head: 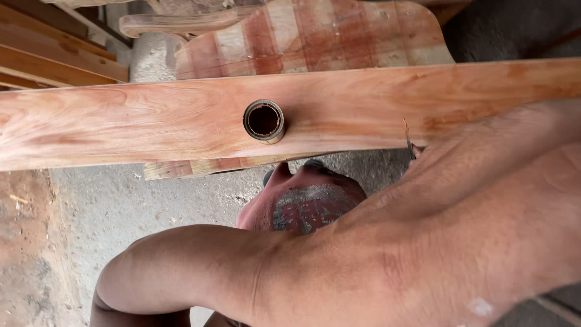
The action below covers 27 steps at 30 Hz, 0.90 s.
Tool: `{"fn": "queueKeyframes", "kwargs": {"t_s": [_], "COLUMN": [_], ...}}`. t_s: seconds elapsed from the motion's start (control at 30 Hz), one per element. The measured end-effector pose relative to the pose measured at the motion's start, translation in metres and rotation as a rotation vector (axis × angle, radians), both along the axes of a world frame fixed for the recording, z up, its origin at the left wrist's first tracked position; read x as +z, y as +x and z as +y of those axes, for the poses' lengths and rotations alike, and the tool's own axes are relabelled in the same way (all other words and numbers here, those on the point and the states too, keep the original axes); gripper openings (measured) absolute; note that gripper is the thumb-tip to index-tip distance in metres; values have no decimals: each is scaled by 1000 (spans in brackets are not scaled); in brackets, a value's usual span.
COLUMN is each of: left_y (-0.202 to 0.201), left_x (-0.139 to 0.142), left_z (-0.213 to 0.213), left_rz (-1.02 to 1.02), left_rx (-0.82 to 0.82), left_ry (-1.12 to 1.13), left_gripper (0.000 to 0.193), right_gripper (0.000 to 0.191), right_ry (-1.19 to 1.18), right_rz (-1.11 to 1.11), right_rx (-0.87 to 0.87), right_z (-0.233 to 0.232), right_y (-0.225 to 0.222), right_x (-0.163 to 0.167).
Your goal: The person applies wood stain from a can onto a long wooden plank using a small brush, brushing along the grain and moving along the plank to coat its surface. They dip the brush back into the can repeatedly and continue staining until the plank surface is coated.
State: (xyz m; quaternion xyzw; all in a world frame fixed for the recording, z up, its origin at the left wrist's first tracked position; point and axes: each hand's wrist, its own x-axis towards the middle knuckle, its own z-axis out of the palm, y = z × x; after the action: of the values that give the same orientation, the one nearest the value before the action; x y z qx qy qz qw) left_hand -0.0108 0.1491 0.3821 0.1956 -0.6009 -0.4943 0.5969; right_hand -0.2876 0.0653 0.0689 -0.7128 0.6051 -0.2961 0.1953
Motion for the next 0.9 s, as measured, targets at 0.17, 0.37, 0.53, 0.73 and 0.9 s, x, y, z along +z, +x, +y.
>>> {"fn": "queueKeyframes", "kwargs": {"t_s": [0.17,0.37,0.53,0.73,0.9], "left_y": [7,14,13,4,-1], "left_x": [0,-4,-5,0,0], "left_z": [15,27,29,30,19], "left_rz": [-16,-54,-93,-116,-151], "left_rx": [-50,-55,-43,-19,27], "left_ry": [-60,-98,-136,-182,-184], "left_gripper": [104,99,95,91,87], "right_gripper": [28,28,28,28,28], "right_ry": [1,1,-4,-5,-17], "right_rz": [16,23,25,41,59], "right_rx": [-73,-111,-122,-74,-83], "right_z": [37,63,61,44,28], "right_y": [0,4,4,7,-8], "right_x": [0,-2,-2,-3,1]}}
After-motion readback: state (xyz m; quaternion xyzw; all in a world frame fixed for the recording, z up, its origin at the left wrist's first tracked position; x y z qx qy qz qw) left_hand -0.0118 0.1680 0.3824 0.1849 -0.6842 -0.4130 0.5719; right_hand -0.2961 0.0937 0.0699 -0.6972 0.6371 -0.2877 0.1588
